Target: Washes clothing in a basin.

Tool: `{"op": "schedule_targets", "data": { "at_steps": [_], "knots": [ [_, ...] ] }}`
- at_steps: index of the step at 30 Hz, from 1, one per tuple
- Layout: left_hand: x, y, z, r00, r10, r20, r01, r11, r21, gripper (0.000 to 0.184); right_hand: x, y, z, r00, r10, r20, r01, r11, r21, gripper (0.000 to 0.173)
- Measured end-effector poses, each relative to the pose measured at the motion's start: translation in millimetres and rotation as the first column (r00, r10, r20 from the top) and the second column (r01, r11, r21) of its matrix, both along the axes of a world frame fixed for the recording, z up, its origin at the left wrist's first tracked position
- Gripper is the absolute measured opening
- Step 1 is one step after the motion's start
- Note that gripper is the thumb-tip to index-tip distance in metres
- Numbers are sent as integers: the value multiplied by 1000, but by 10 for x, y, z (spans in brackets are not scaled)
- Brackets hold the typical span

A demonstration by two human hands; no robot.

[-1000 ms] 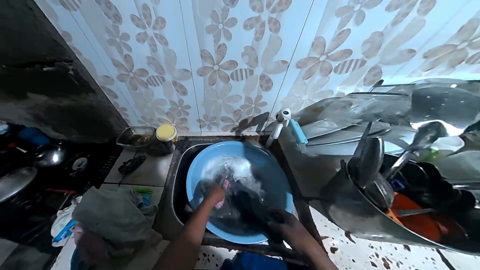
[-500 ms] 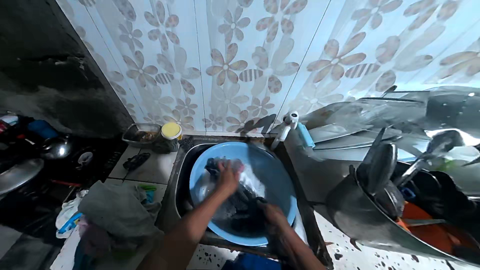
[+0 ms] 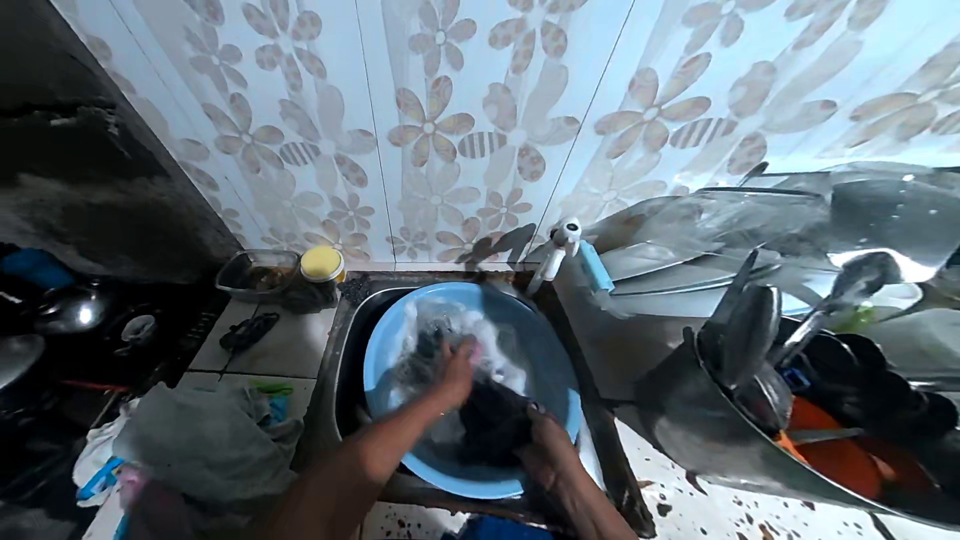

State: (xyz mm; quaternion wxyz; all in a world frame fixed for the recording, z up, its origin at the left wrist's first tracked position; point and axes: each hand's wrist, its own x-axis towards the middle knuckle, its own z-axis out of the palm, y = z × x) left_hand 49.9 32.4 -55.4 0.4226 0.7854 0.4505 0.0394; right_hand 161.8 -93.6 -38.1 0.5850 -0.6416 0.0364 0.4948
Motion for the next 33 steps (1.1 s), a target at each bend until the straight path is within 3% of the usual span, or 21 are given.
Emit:
{"op": "schedule_targets", "data": {
  "at_steps": [2, 4, 6, 9, 12, 14, 16, 18, 21, 23, 24, 25, 28, 29, 31, 32, 33],
  "knots": [
    [39, -407, 88, 980, -156, 127, 163, 985, -52, 57, 10, 56, -23, 1000, -26, -1, 26, 1000, -7, 34],
    [-108, -433, -30, 926, -367, -92, 362, 929, -74, 69, -39, -12, 175, 999, -43, -18, 42, 997, -65, 24],
    [-171, -98, -170, 894, -359, -269, 371, 929, -5, 74, -150, -122, 354, 999, 1, -47, -6, 994, -107, 26],
    [-146, 450, -285, 952, -118, -282, 181, 961, 208, 58, -159, -125, 421, 996, 65, 58, -63, 997, -39, 31],
    [-211, 622, 50, 947, 272, -169, -261, 962, 85, 55, 88, 48, 376, 935, 207, 289, -201, 978, -48, 34],
    [-235, 602, 130, 885, 429, -181, -442, 896, -38, 63, 286, 156, 165, 741, 502, 446, -406, 864, -298, 64],
    [-264, 467, -27, 880, 405, -248, -443, 888, -124, 67, 228, 254, 60, 446, 796, 410, -501, 602, -622, 95],
    [-263, 310, -252, 915, 352, -199, -389, 899, -200, 64, 18, 340, -3, 179, 934, 308, -469, 356, -808, 111],
    [-252, 186, -259, 912, 407, -41, -385, 821, -421, 65, -94, 341, -169, -105, 987, 118, -433, 61, -899, 98],
    [-318, 246, 15, 901, 433, 17, -376, 801, -467, 59, -32, 339, -21, -188, 978, 94, -489, -10, -872, 68],
    [-374, 308, 168, 903, 428, 42, -367, 817, -446, 57, 47, 350, 67, -180, 977, 112, -538, -2, -843, 57],
    [-424, 384, 269, 900, 429, 76, -368, 842, -395, 55, 148, 350, 140, -119, 978, 168, -583, 68, -809, 49],
    [-444, 535, 416, 905, 421, 56, -413, 904, -110, 57, 389, 266, 138, 153, 875, 460, -598, 453, -661, 38],
    [-359, 456, 439, 908, 417, 37, -417, 909, -27, 61, 399, 231, 53, 275, 786, 553, -582, 594, -555, 37],
    [-47, 50, 405, 926, 348, 145, -354, 935, 17, 59, 350, 245, -168, 634, 493, 596, -457, 860, -226, 36],
    [106, -233, 366, 932, 255, 256, -267, 964, 12, 58, 299, 278, -228, 788, 309, 532, -329, 943, -60, 35],
    [201, -477, 289, 934, 116, 337, -138, 990, 42, 58, 263, 316, -242, 872, 139, 469, -192, 979, 68, 32]
  ]
}}
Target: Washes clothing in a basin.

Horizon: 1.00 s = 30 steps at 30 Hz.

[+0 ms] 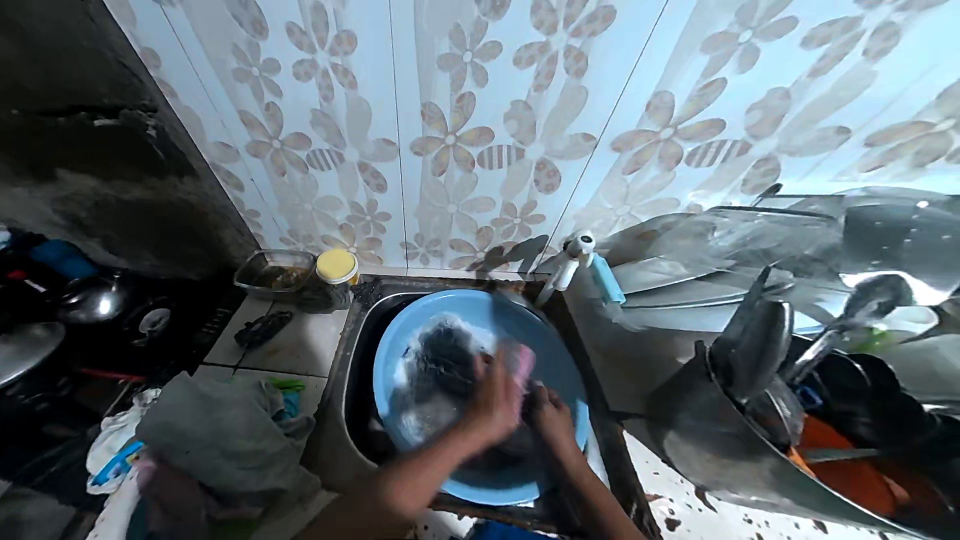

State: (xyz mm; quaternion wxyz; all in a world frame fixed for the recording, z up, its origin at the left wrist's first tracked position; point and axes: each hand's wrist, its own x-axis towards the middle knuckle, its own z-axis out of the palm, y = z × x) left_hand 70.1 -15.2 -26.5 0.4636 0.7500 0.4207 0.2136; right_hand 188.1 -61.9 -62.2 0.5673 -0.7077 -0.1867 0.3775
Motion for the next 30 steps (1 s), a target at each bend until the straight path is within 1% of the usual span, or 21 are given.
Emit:
{"op": "schedule_targets", "data": {
  "at_steps": [1, 2, 3, 5, 7, 8, 9, 11, 12, 13, 14, 15, 16, 17, 19, 21, 23, 24, 26, 28, 30],
  "knots": [
    [14, -132, -89, 988, -145, -50, 148, 987, 64, 58, -3, 7, 46, 992, -105, -63, 110, 991, 73, 31],
    [-42, -146, -174, 953, -231, -195, 256, 960, 112, 60, 11, -35, 148, 979, -185, -87, 192, 978, 79, 32],
    [-130, -45, -279, 895, -243, -373, 306, 944, 119, 61, 46, -133, 272, 970, -226, -91, 233, 970, 73, 37],
    [-326, 342, -544, 789, -221, -573, 300, 953, 45, 61, 109, -265, 450, 964, -262, -44, 265, 961, 84, 37],
    [-372, 596, -558, 736, -186, -650, 207, 977, -46, 59, 97, -335, 504, 976, -215, 23, 213, 975, 66, 35],
    [-305, 627, -524, 749, -146, -647, 137, 988, -65, 59, 68, -359, 490, 979, -193, 70, 191, 981, 39, 36],
    [-186, 600, -450, 789, -106, -605, 69, 994, -83, 61, 55, -358, 452, 976, -175, 127, 175, 984, 8, 37],
    [87, 338, -219, 929, -14, -371, -31, 993, -115, 58, 75, -306, 335, 965, -132, 229, 144, 989, -40, 37],
    [198, 133, -122, 971, 1, -241, -27, 994, -104, 57, 90, -277, 306, 961, -103, 256, 122, 991, -59, 37],
    [266, -74, -80, 989, -42, -141, 29, 995, -90, 58, 107, -253, 328, 963, -83, 255, 105, 992, -75, 37],
    [269, -221, -118, 984, -140, -112, 131, 988, -79, 59, 131, -238, 395, 966, -80, 246, 103, 991, -83, 37],
    [198, -260, -213, 949, -250, -192, 235, 967, -98, 63, 146, -243, 514, 970, -90, 226, 110, 991, -80, 38],
    [82, -201, -324, 890, -305, -339, 279, 952, -123, 63, 151, -254, 625, 971, -97, 220, 112, 992, -59, 36],
    [-31, -64, -383, 815, -294, -499, 276, 955, -111, 64, 155, -266, 713, 969, -106, 223, 115, 993, -27, 34],
    [-152, 239, -379, 762, -194, -618, 177, 980, -89, 68, 157, -278, 800, 968, -135, 212, 128, 991, 45, 31],
    [-182, 401, -293, 785, -123, -608, 72, 992, -107, 74, 133, -261, 847, 979, -140, 149, 128, 988, 92, 32],
    [-196, 387, -286, 839, -123, -529, 43, 986, -162, 58, 82, -197, 870, 993, -94, 69, 84, 987, 136, 30],
    [-198, 317, -330, 839, -140, -526, 56, 984, -172, 53, 47, -181, 898, 999, -43, 17, 40, 987, 154, 30],
    [-205, 213, -364, 809, -178, -560, 83, 978, -191, 49, -14, -168, 1010, 993, 88, -76, -74, 981, 177, 26],
    [-282, 325, -186, 800, -182, -572, 87, 978, -190, 42, 16, -191, 1175, 965, 180, -192, -147, 973, 176, 26],
    [-478, 599, 117, 834, -174, -523, 88, 979, -186, 39, 142, -226, 1314, 913, 171, -371, -123, 981, 149, 31]
  ]
}}
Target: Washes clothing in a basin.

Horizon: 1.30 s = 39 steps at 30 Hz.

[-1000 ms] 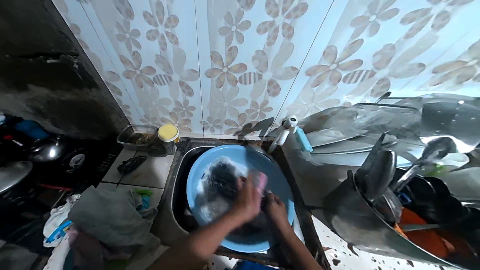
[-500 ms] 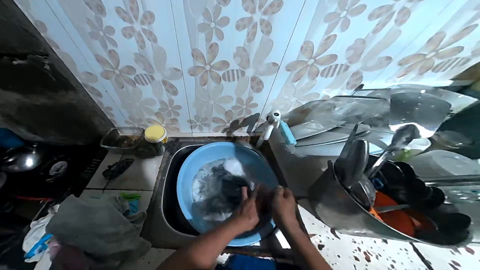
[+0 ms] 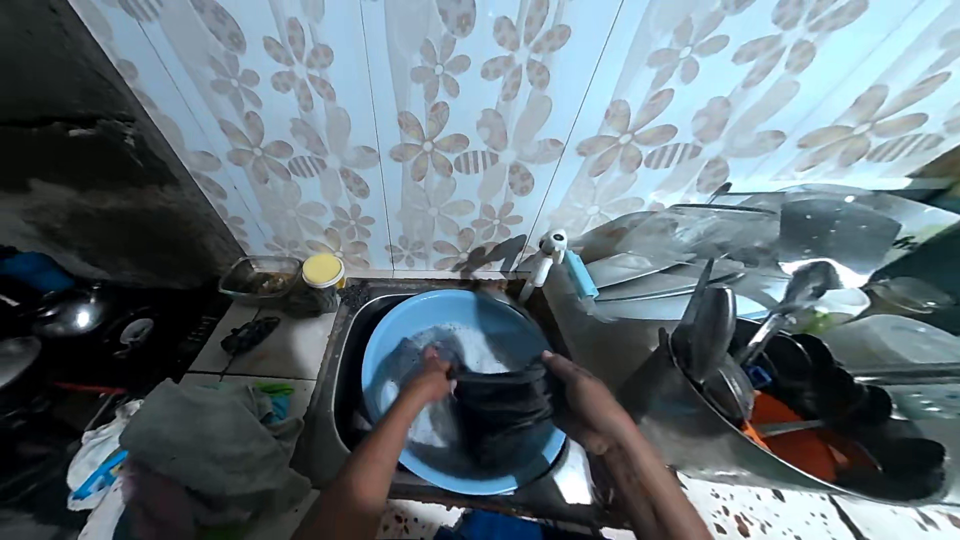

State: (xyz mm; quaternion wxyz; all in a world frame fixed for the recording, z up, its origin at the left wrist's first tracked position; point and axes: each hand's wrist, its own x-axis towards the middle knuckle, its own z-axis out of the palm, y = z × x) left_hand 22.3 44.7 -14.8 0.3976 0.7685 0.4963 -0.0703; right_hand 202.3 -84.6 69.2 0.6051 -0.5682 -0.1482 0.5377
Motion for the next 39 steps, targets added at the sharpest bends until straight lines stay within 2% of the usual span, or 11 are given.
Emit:
{"op": "schedule_targets", "data": {
  "at_steps": [3, 6, 10, 15, 19, 23, 26, 28, 31, 35, 39],
  "knots": [
    [-258, 369, 431, 981, 158, 113, -167, 983, 81, 40, 161, 70, -254, 984, -59, -170, 60, 998, 1, 43],
    [-91, 405, 393, 930, 302, 209, -348, 907, 236, 57, 17, 178, -954, 985, 115, -131, -138, 974, -178, 44],
    [449, -394, -80, 903, 81, 422, -138, 985, 105, 62, -327, 209, -1372, 968, -216, -125, 148, 901, -407, 28],
    [223, -390, -613, 920, -387, 61, 361, 898, 253, 71, -557, 109, -1242, 879, -434, -199, 354, 872, -337, 28],
    [-109, 430, -767, 960, -198, -198, 257, 905, 340, 52, -731, -36, -1016, 921, -388, -45, 339, 850, -403, 39],
    [124, 218, -489, 998, -58, -34, 64, 971, 228, 57, -618, 11, -1130, 911, -387, -141, 315, 876, -365, 36],
    [338, -394, -306, 948, -221, 231, 226, 974, 6, 51, -488, 95, -1232, 896, -362, -257, 262, 898, -353, 26],
    [254, -450, -416, 921, -357, 152, 367, 929, -43, 64, -534, 19, -1162, 910, -343, -233, 246, 899, -361, 24],
    [58, 73, -681, 918, -394, -39, 394, 901, 181, 60, -772, -152, -826, 957, -287, -52, 233, 861, -452, 29],
    [9, 509, -621, 974, -135, -179, 193, 912, 363, 48, -767, -211, -664, 961, -277, 12, 256, 866, -430, 32],
    [357, -52, -249, 969, -118, 217, 106, 992, 66, 46, -562, -40, -1033, 964, -265, -3, 241, 881, -407, 28]
  ]
}}
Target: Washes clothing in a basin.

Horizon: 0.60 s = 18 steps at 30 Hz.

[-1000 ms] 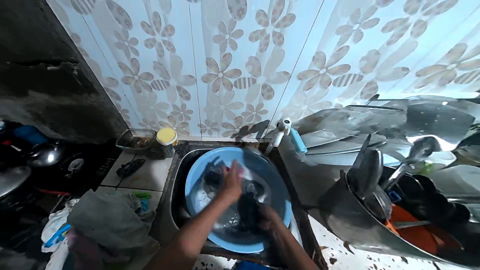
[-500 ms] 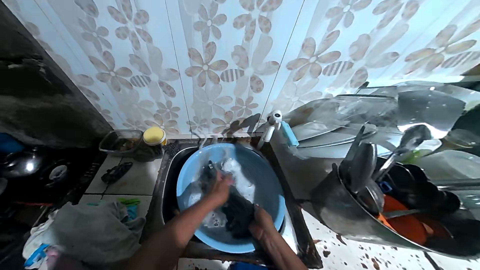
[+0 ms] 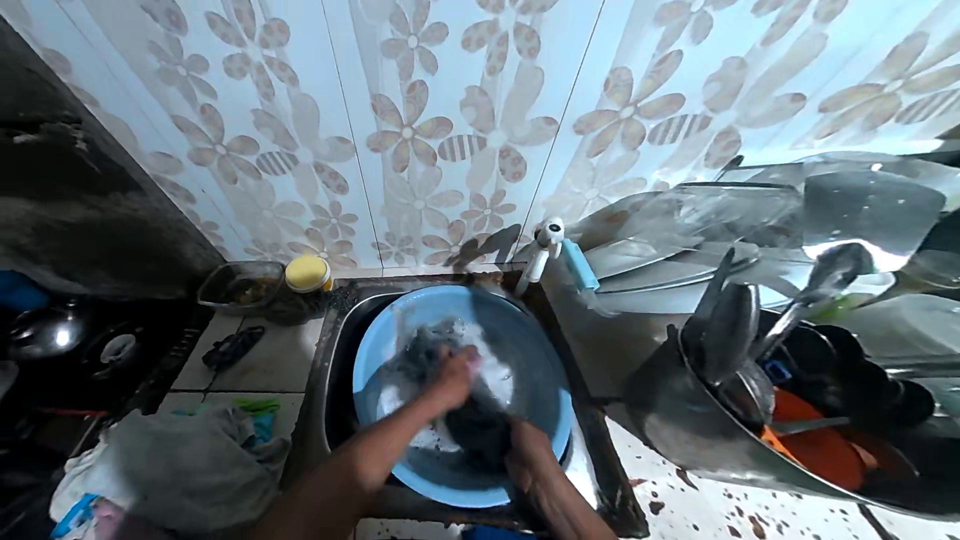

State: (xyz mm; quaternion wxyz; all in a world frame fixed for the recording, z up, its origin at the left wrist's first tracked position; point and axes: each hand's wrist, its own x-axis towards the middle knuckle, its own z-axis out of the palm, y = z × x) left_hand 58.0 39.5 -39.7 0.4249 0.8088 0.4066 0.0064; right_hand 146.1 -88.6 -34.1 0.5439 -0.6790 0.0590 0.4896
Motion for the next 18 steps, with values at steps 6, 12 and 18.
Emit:
{"op": "schedule_targets", "data": {
  "at_steps": [6, 12, 18],
  "knots": [
    [-288, -13, -384, 929, -292, -226, 321, 941, 104, 56, -127, -290, 408, 996, 29, 81, -30, 999, 10, 35],
    [-158, 381, -233, 958, 172, -229, -106, 956, 274, 47, -92, -270, 389, 995, -33, 92, 29, 999, 38, 37],
    [-52, -534, 40, 962, -267, -59, 257, 957, -134, 60, 63, -146, 134, 997, -12, 73, 8, 998, 62, 18]
  ]
}}
